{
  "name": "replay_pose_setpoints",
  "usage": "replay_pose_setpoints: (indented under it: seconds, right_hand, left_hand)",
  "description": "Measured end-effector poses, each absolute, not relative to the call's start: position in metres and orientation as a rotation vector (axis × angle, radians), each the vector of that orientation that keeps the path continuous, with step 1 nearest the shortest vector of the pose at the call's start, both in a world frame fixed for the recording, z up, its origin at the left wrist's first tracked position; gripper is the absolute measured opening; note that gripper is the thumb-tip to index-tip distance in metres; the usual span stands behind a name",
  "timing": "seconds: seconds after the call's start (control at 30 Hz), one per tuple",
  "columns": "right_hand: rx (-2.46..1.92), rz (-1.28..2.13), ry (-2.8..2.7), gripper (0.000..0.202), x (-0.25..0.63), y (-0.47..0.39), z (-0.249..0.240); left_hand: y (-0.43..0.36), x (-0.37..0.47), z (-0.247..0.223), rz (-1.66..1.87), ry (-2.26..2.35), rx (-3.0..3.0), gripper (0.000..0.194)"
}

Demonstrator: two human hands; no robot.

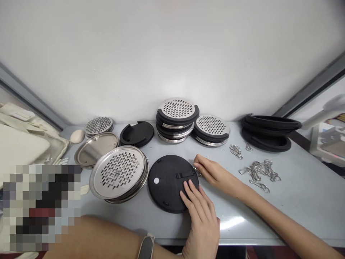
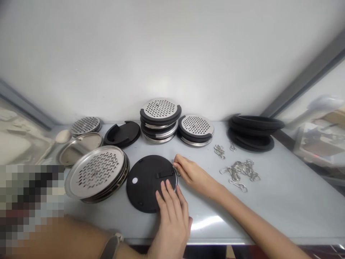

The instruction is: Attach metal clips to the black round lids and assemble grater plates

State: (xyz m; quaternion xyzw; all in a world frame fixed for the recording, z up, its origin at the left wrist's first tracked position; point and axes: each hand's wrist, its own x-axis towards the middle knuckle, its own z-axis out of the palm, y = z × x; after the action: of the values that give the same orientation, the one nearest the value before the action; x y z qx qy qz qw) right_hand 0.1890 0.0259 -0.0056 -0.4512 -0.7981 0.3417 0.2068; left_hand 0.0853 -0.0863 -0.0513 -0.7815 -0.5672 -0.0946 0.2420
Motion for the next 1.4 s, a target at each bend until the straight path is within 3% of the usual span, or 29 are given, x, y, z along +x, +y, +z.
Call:
replay_pose_setpoints:
  seconds: [1.4]
  right_hand:
    - [-1.383, 0.835, -2.275, 0.034, 0.1823, 0.022, -0.006]
  left_hand:
    - [-0.0882, 0.085, -0.0544, -0.279, -1.572, -2.179, 0.08]
